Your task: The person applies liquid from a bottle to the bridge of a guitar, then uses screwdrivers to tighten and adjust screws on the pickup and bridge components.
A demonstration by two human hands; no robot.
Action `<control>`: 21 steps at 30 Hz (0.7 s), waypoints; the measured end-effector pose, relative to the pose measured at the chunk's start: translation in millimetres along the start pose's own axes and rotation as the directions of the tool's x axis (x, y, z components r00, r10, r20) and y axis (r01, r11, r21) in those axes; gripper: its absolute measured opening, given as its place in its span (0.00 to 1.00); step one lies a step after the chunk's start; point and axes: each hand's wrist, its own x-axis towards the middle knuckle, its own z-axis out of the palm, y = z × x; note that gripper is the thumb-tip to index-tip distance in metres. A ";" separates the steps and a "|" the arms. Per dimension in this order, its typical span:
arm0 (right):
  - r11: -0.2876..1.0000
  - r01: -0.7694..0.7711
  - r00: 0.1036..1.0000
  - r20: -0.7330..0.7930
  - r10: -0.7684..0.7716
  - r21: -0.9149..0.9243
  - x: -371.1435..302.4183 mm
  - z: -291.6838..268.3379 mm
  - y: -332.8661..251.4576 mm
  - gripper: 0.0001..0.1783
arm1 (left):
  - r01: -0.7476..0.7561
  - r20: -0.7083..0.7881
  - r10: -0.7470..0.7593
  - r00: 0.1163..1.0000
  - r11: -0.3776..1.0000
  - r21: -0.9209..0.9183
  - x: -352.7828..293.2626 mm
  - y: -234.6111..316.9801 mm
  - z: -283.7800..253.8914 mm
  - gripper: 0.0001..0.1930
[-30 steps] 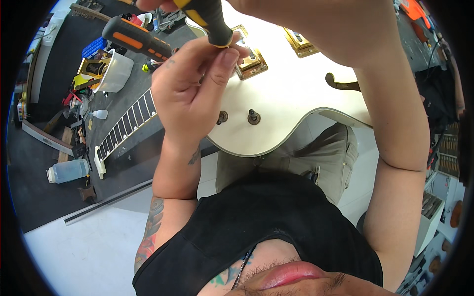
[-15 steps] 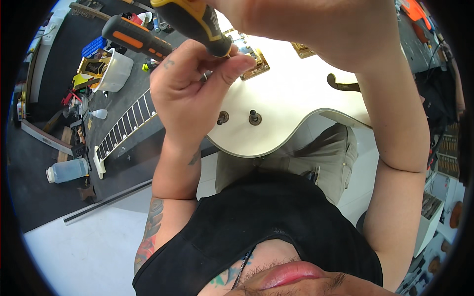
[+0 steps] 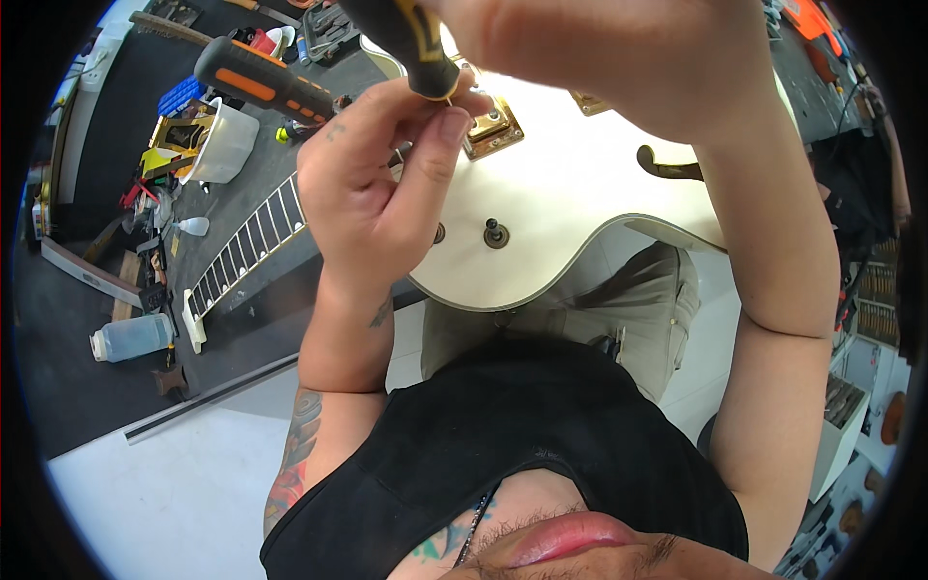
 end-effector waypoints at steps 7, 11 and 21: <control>1.000 0.001 1.000 -0.003 -0.001 -0.004 1.1 -0.5 -1.0 0.18 | -0.068 0.020 0.067 0.998 0.996 0.053 -2.1 -12.9 -6.4 0.08; 1.000 0.011 1.000 0.004 -0.011 -0.001 5.0 1.5 2.9 0.18 | -0.027 -0.010 0.028 1.000 0.998 0.063 -5.5 -9.8 -8.8 0.09; 0.999 -0.011 1.000 -0.019 0.010 -0.040 -4.4 -8.0 -2.3 0.18 | -0.015 0.046 0.011 0.999 0.995 0.094 -1.0 -3.2 -3.5 0.06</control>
